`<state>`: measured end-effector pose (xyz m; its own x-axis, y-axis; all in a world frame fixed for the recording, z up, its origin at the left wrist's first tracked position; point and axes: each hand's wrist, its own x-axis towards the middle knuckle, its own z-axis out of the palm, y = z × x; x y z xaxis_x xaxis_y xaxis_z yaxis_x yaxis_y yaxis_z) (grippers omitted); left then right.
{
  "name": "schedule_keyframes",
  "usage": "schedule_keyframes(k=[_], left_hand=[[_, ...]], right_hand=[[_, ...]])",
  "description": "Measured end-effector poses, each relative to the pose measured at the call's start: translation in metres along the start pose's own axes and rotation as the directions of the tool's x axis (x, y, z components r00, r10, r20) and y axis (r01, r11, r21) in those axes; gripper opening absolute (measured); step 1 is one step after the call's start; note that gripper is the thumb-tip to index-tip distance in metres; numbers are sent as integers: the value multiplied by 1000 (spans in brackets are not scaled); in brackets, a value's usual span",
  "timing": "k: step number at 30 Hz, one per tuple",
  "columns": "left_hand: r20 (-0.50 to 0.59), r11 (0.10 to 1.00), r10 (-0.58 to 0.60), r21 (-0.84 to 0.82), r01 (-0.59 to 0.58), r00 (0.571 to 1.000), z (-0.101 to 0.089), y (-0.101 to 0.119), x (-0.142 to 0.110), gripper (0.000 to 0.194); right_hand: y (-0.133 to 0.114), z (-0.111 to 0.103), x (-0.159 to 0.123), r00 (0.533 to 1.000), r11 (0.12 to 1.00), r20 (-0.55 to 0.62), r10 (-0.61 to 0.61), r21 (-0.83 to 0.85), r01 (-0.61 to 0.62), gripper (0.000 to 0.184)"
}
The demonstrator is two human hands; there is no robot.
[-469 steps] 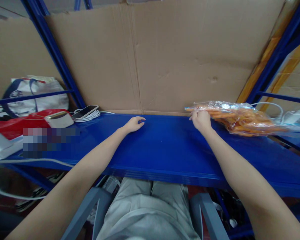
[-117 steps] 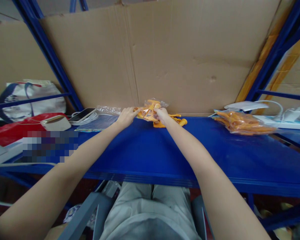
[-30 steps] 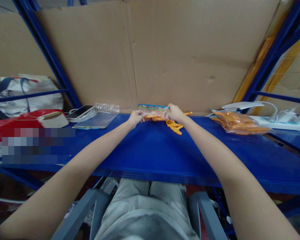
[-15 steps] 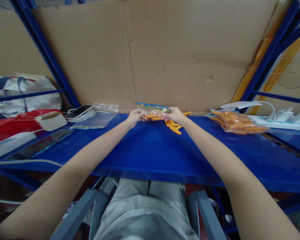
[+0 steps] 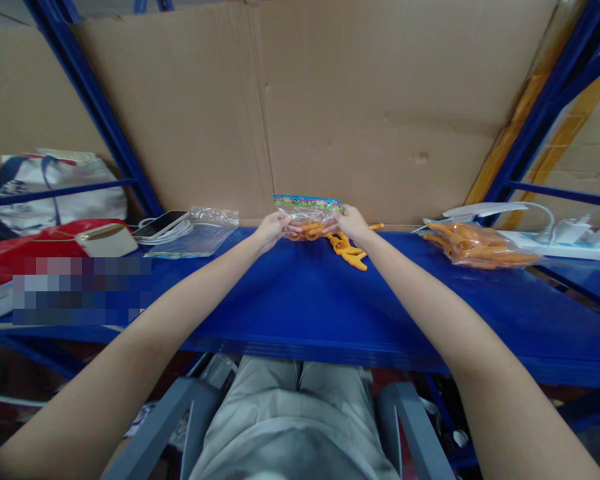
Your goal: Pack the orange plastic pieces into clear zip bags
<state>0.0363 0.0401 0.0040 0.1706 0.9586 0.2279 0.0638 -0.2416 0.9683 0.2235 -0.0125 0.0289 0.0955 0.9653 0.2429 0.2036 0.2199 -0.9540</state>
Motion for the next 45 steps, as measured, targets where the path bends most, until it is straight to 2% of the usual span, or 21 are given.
schedule_keyframes(k=[4,7,9,11,14,19,24,28,31,33,35,39,42,45], left_hand=[[-85,985,94,151,-80,992,5,0,6,17],[-61,946,117,311,-92,991,9,-1,12,20],[-38,931,121,351,-100,992,9,-4,14,19],[-37,938,164,315,-144,986,6,-9,15,11],[-46,954,226,212,-211,973,-1,-16,14,25],[-96,980,45,197,-26,994,-6,-16,3,18],[-147,991,13,134,7,989,1,-13,-4,27],[-141,999,22,41,-17,990,4,-15,-1,28],[-128,1000,22,17,-20,992,4,-13,-1,28],[-137,1000,17,9,-16,990,5,-8,-2,27],[-155,1000,9,-7,-10,988,7,-2,-4,23],[-184,999,-38,-34,32,982,13,10,-4,18],[-185,998,-59,-23,56,981,13,18,-5,19],[-152,998,-7,-68,-3,988,7,27,-5,21]], right_hand=[[0,3,0,992,989,9,128,66,-129,18],[-1,4,-1,987,985,24,158,69,-159,19],[-1,3,0,988,986,30,154,63,-155,19],[0,1,1,988,987,40,150,59,-152,19],[5,-2,3,991,992,55,119,37,-121,19],[27,2,1,998,1000,70,0,-14,1,9],[42,7,-3,998,996,22,-59,-61,60,3],[35,8,-1,999,999,21,-45,-11,45,6],[26,8,2,1000,1000,11,17,17,-17,14],[20,7,5,1000,999,7,12,32,-12,16],[17,6,9,998,997,-30,-58,41,59,15],[15,5,22,965,970,-101,-240,22,243,12],[13,4,29,963,966,-84,-255,31,258,12],[5,3,32,952,957,-137,-273,60,283,12]])
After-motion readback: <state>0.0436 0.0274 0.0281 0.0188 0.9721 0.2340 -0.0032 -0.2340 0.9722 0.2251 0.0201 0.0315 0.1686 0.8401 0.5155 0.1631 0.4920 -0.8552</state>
